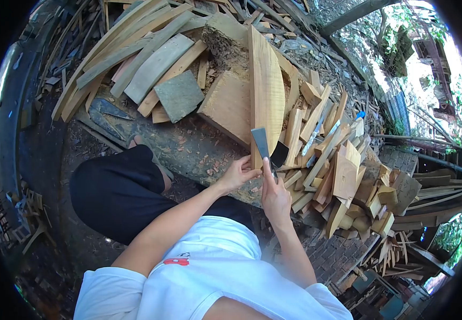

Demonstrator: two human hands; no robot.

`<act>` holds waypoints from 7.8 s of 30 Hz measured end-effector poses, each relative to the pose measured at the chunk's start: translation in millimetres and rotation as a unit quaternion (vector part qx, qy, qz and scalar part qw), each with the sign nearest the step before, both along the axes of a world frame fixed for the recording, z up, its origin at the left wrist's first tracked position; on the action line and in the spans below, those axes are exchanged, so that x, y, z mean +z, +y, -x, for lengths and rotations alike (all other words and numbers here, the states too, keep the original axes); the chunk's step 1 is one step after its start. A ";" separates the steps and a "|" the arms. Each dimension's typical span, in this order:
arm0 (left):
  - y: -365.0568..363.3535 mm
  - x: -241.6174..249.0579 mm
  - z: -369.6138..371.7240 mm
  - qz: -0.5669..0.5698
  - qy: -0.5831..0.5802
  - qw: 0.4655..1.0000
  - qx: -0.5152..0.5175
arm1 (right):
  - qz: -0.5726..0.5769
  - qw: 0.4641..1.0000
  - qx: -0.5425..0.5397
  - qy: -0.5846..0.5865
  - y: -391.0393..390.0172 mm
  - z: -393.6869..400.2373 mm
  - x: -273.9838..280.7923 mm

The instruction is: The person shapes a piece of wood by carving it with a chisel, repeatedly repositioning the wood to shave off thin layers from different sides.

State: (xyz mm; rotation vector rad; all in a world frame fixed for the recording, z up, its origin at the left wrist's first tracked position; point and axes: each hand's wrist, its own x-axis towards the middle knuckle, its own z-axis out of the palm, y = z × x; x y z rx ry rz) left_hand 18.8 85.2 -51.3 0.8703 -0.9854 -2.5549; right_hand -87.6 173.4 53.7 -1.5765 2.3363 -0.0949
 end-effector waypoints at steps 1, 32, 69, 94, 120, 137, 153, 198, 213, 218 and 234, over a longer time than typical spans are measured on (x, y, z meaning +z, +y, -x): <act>1.0 -1.9 0.5 0.001 0.011 1.000 0.010 | -0.008 1.000 -0.005 0.009 -16.3 1.8 0.5; 3.6 -8.1 0.7 0.017 0.001 1.000 0.018 | -0.030 0.998 -0.016 0.045 -46.5 5.2 -4.9; 1.0 -13.5 -4.3 0.025 0.005 1.000 0.006 | -0.032 0.997 -0.048 0.043 -48.8 -0.6 -6.9; -17.4 4.1 -21.4 -0.026 -0.023 0.999 -0.030 | -0.018 0.997 -0.069 -0.041 13.1 -27.1 -8.5; -23.2 -1.4 -20.4 0.007 -0.026 0.998 -0.060 | 0.010 0.994 -0.093 -0.052 -21.2 -27.1 -6.7; -20.9 -6.5 -19.3 -0.003 -0.026 0.998 -0.053 | 0.016 0.990 -0.115 -0.078 -76.1 -2.0 -8.4; -41.6 -12.7 -12.8 0.030 -0.061 0.997 -0.033 | 0.005 0.993 -0.113 -0.028 -136.3 21.8 -15.2; -44.5 -5.3 -10.3 0.080 -0.128 0.986 -0.066 | 0.046 0.988 -0.145 -0.038 -247.8 67.3 -47.4; -49.8 -5.4 -5.9 0.101 -0.148 0.981 -0.075 | 0.023 0.991 -0.128 -0.036 -252.8 76.9 -40.4; -48.0 -20.6 -10.5 0.174 -0.171 0.962 -0.121 | -0.017 0.992 -0.110 -0.063 -219.6 64.6 -28.3; -56.3 11.4 -6.9 0.105 -0.174 0.969 -0.139 | 0.002 0.991 -0.120 -0.065 -264.5 83.5 -40.2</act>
